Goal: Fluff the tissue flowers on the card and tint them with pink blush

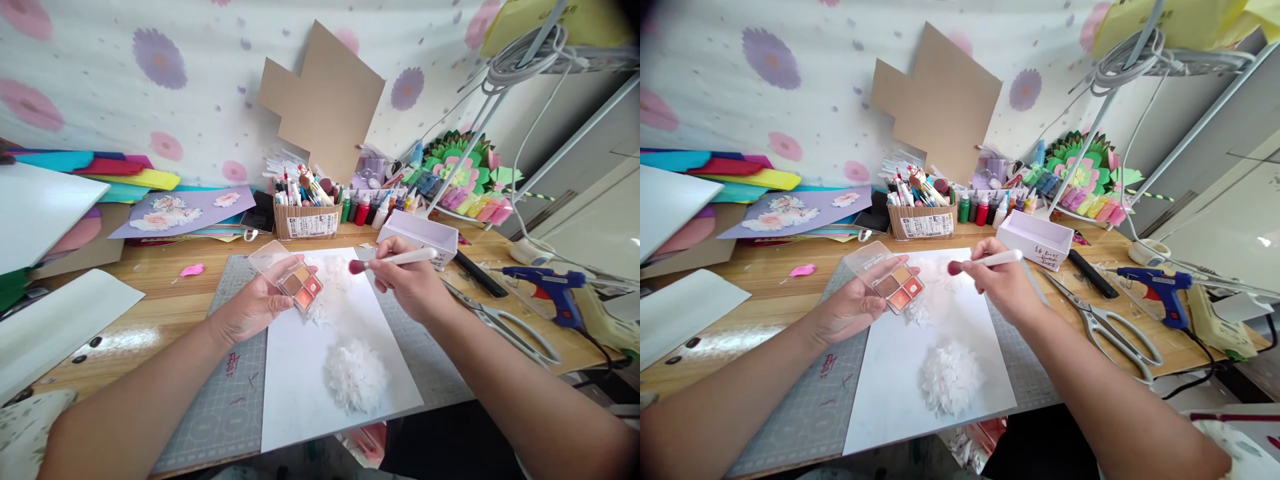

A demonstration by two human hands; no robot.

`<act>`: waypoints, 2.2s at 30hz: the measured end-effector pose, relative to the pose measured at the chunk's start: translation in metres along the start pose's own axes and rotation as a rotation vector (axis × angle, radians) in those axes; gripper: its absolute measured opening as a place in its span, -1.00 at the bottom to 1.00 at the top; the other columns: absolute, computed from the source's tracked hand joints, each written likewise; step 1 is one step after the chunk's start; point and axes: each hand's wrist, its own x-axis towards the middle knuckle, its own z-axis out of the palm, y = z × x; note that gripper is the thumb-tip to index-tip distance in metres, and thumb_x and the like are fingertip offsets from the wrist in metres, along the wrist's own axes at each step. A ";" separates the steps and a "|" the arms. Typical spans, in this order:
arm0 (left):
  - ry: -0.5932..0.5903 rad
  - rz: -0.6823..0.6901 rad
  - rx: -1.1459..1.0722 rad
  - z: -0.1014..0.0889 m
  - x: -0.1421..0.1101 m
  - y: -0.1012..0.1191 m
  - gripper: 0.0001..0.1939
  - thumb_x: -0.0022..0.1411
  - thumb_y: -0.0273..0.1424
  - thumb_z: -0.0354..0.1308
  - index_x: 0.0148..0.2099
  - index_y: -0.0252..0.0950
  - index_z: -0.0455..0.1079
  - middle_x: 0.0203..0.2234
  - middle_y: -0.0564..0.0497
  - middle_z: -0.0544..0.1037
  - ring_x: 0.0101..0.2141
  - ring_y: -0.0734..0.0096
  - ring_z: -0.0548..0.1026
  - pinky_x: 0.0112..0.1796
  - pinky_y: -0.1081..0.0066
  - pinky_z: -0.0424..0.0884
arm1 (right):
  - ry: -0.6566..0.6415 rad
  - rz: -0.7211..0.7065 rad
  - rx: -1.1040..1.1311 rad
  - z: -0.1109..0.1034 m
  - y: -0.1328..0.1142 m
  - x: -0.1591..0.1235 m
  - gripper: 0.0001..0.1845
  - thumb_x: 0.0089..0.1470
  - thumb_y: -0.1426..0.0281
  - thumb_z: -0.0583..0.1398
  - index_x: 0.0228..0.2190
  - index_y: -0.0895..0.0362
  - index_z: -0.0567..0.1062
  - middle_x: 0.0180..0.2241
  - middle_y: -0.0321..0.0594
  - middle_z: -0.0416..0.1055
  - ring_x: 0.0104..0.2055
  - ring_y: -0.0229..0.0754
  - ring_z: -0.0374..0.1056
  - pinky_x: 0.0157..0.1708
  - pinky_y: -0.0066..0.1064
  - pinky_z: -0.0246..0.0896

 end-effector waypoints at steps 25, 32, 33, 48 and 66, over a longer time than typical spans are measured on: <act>0.158 -0.015 0.411 0.004 0.004 0.008 -0.35 -0.04 -0.39 0.38 0.13 -0.04 0.31 0.08 0.02 0.41 -0.06 0.23 0.45 -0.19 0.40 0.40 | -0.053 -0.272 -0.509 0.045 0.008 0.006 -0.83 0.07 0.31 0.16 -0.49 0.13 0.40 -0.55 -0.31 0.39 -0.53 -0.33 0.26 -0.49 -0.47 0.12; 0.125 -0.051 0.444 0.000 0.004 0.011 -0.35 -0.01 -0.36 0.37 0.15 -0.07 0.29 0.04 0.00 0.45 -0.05 0.22 0.45 -0.19 0.40 0.40 | -0.077 -0.298 -0.539 0.042 0.005 0.004 -0.82 0.07 0.30 0.17 -0.47 0.14 0.43 -0.52 -0.28 0.41 -0.51 -0.32 0.26 -0.48 -0.47 0.11; 0.120 -0.050 0.445 0.000 0.004 0.011 -0.35 -0.01 -0.37 0.37 0.15 -0.08 0.29 0.04 -0.01 0.45 -0.05 0.22 0.45 -0.18 0.39 0.40 | -0.088 -0.293 -0.542 0.042 0.004 0.003 -0.81 0.07 0.29 0.17 -0.46 0.15 0.44 -0.52 -0.28 0.42 -0.52 -0.33 0.26 -0.49 -0.47 0.11; 0.115 -0.056 0.472 0.001 0.004 0.011 -0.36 -0.02 -0.39 0.36 0.13 -0.06 0.32 0.02 0.00 0.47 -0.06 0.19 0.46 -0.15 0.33 0.42 | -0.137 -0.302 -0.600 0.040 -0.003 -0.002 -0.83 0.08 0.32 0.17 -0.48 0.15 0.42 -0.50 -0.28 0.42 -0.50 -0.33 0.27 -0.46 -0.48 0.11; 0.114 -0.078 0.441 0.008 0.002 0.010 -0.33 -0.04 -0.39 0.37 0.14 -0.11 0.30 -0.14 0.00 0.53 -0.18 0.26 0.49 -0.21 0.36 0.40 | -0.098 -0.332 -0.625 0.039 -0.001 -0.007 -0.83 0.09 0.30 0.16 -0.45 0.15 0.41 -0.48 -0.28 0.42 -0.49 -0.33 0.28 -0.45 -0.47 0.12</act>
